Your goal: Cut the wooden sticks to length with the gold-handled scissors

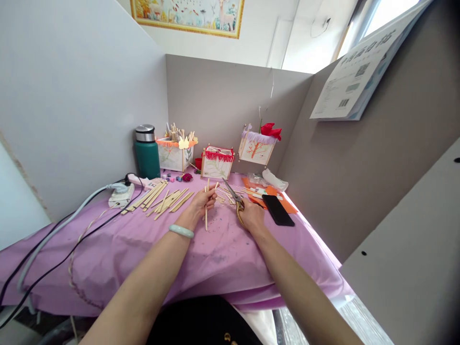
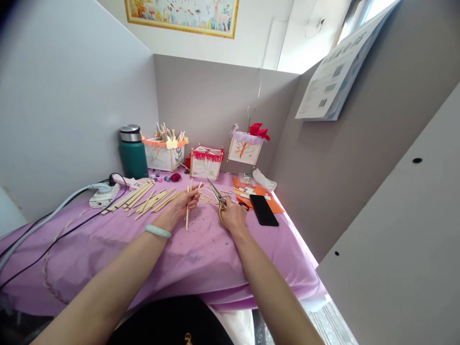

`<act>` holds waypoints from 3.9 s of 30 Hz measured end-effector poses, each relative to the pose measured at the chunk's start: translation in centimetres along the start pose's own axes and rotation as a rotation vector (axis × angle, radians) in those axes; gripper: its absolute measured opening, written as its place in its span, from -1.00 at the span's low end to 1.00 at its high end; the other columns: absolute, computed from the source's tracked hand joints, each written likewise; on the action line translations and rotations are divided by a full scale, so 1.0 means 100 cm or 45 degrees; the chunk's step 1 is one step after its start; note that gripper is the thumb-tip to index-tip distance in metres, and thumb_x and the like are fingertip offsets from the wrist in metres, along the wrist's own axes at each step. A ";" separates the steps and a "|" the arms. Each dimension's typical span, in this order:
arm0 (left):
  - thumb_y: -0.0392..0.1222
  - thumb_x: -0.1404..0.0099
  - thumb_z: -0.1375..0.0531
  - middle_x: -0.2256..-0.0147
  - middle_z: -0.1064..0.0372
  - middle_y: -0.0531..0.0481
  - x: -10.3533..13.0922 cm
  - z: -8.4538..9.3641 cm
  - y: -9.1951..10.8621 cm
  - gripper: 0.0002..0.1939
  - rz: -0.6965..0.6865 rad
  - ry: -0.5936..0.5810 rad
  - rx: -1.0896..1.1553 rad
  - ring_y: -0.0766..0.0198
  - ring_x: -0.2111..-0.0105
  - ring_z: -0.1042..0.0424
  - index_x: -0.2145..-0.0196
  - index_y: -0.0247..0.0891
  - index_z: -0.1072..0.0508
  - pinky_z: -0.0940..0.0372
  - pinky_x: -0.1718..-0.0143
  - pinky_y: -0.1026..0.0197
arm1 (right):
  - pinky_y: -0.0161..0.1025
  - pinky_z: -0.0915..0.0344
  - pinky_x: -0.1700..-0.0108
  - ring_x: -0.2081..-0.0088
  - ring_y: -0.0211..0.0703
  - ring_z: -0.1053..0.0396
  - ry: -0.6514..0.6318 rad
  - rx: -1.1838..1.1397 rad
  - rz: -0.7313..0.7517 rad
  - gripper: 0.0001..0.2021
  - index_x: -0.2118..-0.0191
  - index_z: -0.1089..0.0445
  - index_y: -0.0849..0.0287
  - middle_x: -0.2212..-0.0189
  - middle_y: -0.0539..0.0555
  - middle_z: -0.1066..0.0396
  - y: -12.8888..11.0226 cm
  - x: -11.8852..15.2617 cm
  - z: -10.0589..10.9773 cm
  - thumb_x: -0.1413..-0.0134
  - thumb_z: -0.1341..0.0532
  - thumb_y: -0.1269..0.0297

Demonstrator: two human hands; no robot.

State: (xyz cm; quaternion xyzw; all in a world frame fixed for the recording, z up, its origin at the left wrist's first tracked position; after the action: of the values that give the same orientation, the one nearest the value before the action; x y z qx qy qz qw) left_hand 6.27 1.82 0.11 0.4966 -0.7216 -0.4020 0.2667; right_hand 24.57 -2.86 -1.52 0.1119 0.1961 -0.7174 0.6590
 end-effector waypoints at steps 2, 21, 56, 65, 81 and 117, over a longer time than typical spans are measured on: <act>-0.34 -0.37 -0.04 0.62 -0.14 0.17 0.000 -0.001 0.001 -0.88 0.001 -0.001 0.023 0.55 0.81 0.11 0.21 -0.30 -0.37 0.21 0.78 0.43 | -0.24 -0.20 0.25 0.23 -0.05 -0.49 -0.001 -0.017 0.007 -0.70 0.06 -0.43 0.03 0.30 0.09 -0.54 -0.001 0.001 0.001 -0.26 -0.02 0.11; -0.24 -0.20 -0.26 0.55 -0.47 0.01 -0.010 0.013 -0.001 -0.86 -0.315 0.446 0.085 0.46 0.70 -0.16 0.37 -0.29 -0.35 -0.03 0.65 0.37 | -0.29 -0.17 0.26 0.21 -0.10 -0.47 0.005 -0.128 0.077 -0.69 0.09 -0.46 0.03 0.27 0.05 -0.55 -0.003 0.002 0.001 -0.25 -0.06 0.06; -0.34 -0.38 -0.06 0.51 -0.45 -0.07 -0.007 0.014 0.010 -0.82 -0.472 0.482 0.499 0.36 0.52 -0.47 0.37 -0.36 -0.41 -0.44 0.33 0.27 | -0.34 -0.18 0.28 0.30 -0.18 -0.44 0.036 -0.405 0.276 -0.72 0.05 -0.43 0.04 0.30 -0.02 -0.53 -0.002 0.001 -0.003 -0.19 -0.09 0.19; -0.26 -0.36 -0.09 0.47 -0.43 0.05 -0.004 0.024 0.015 -0.94 -0.414 0.577 0.491 0.41 0.58 -0.41 0.27 -0.25 -0.35 -0.34 0.50 0.35 | -0.32 -0.31 0.20 0.27 -0.15 -0.46 0.074 -0.604 0.186 -0.62 -0.02 -0.46 0.10 0.27 0.03 -0.56 0.014 -0.012 -0.007 -0.12 -0.11 0.16; -0.23 -0.21 -0.26 0.50 -0.43 -0.04 0.004 -0.002 0.001 -0.74 -0.132 -0.214 -0.137 0.45 0.69 -0.25 0.17 -0.44 -0.49 -0.08 0.70 0.36 | -0.31 -0.31 0.22 0.31 -0.15 -0.45 0.102 -0.642 0.242 -0.60 -0.02 -0.46 0.10 0.31 0.02 -0.55 0.022 -0.014 -0.011 -0.10 -0.11 0.16; -0.36 -0.27 -0.11 0.64 -0.21 0.18 0.002 0.000 -0.004 -0.46 -0.097 0.141 -0.487 0.53 0.80 0.09 -0.21 -0.42 -0.23 0.24 0.75 0.38 | -0.21 -0.20 0.13 0.15 -0.05 -0.41 0.039 0.019 0.127 -0.67 -0.07 -0.33 0.03 0.13 0.11 -0.46 0.003 0.001 0.000 -0.26 -0.04 0.12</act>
State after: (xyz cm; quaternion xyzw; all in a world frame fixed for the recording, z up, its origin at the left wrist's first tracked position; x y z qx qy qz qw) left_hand 6.37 1.55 -0.23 0.4852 -0.5969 -0.5137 0.3799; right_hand 24.83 -3.00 -1.59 0.1375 0.1951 -0.6834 0.6899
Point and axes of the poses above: each hand's wrist, its own x-axis away from the middle knuckle, its own z-axis out of the back of the hand, y = z × x, the point moved 2 cm from there along -x, towards the middle knuckle
